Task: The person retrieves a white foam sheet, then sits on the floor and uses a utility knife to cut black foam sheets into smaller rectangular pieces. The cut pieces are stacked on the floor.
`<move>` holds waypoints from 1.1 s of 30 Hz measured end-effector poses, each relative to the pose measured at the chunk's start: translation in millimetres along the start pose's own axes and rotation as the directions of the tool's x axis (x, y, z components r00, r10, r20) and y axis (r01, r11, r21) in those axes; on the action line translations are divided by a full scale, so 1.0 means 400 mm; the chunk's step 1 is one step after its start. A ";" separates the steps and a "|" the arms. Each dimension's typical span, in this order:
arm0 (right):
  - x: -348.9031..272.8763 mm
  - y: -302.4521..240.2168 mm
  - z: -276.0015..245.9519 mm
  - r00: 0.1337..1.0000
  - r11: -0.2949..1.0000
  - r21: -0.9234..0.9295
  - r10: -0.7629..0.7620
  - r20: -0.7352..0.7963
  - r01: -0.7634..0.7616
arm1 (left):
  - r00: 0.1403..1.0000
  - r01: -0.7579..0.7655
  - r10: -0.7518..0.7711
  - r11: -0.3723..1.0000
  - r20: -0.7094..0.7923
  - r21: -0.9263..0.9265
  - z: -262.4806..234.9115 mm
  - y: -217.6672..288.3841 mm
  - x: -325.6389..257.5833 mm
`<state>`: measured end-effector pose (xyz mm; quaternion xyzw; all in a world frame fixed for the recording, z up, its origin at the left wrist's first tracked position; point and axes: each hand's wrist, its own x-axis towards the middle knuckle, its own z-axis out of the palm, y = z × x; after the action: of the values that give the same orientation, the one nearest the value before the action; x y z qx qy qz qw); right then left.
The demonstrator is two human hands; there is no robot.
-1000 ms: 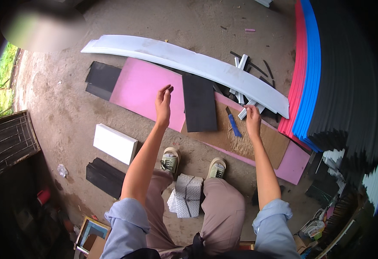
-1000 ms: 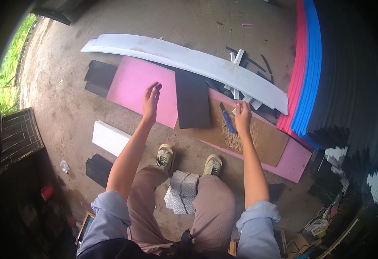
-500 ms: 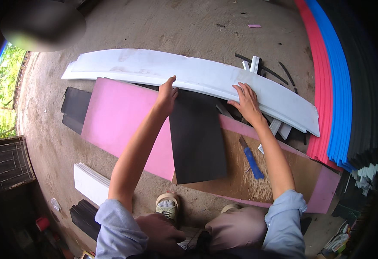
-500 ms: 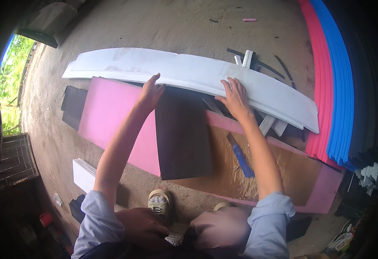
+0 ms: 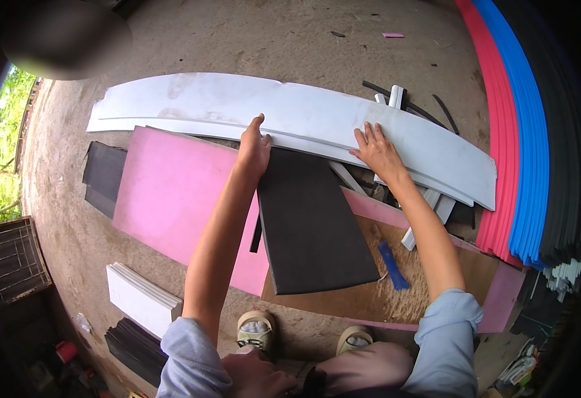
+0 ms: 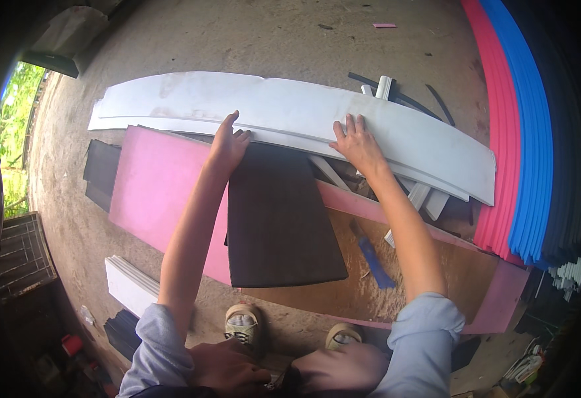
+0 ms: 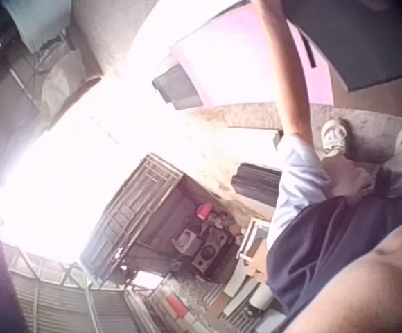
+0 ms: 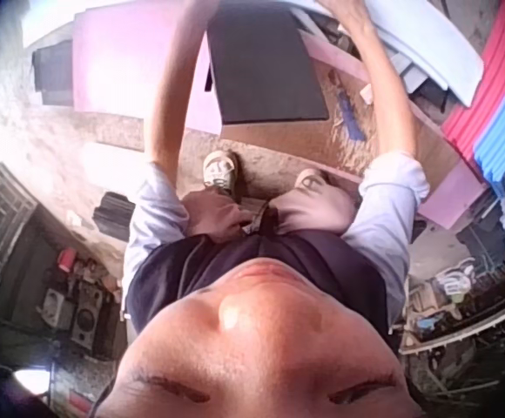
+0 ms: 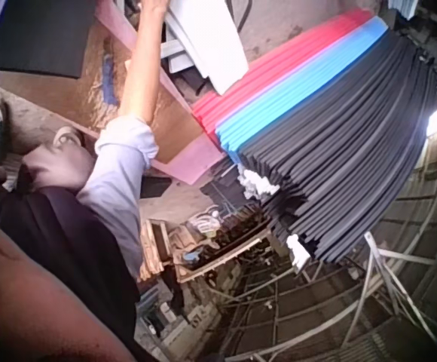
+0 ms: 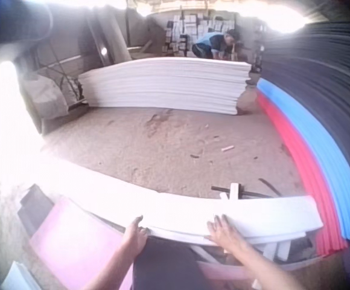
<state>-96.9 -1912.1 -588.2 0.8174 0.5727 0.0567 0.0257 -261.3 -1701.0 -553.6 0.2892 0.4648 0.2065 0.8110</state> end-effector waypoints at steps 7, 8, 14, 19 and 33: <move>-0.004 0.004 -0.031 0.918 0.994 -0.054 -0.111 -0.381 0.098 | 0.986 -0.069 0.059 0.996 0.155 0.063 -0.004 0.003 -0.011; -0.005 0.000 -0.052 0.902 0.993 -0.028 -0.118 -0.415 0.117 | 0.981 -0.034 0.035 0.999 0.193 -0.008 -0.003 0.003 -0.018; -0.094 -0.094 -0.173 0.844 0.990 0.016 -0.113 -0.525 0.142 | 0.978 0.004 0.038 0.980 0.204 -0.200 -0.004 0.000 -0.067; -0.250 -0.150 -0.234 0.852 0.988 0.077 -0.077 -0.518 0.136 | 0.967 -0.026 0.052 0.994 0.251 -0.109 -0.089 0.043 -0.094; -0.620 -0.178 -0.642 0.748 1.000 0.018 0.013 -0.664 -0.002 | 0.972 -0.156 0.178 0.977 0.151 -0.146 0.045 0.155 -0.602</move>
<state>-278.4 -2126.6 -356.7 0.7466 0.5415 0.3389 -0.1859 -366.0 -1805.1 -352.7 0.2886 0.3561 0.2804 0.8434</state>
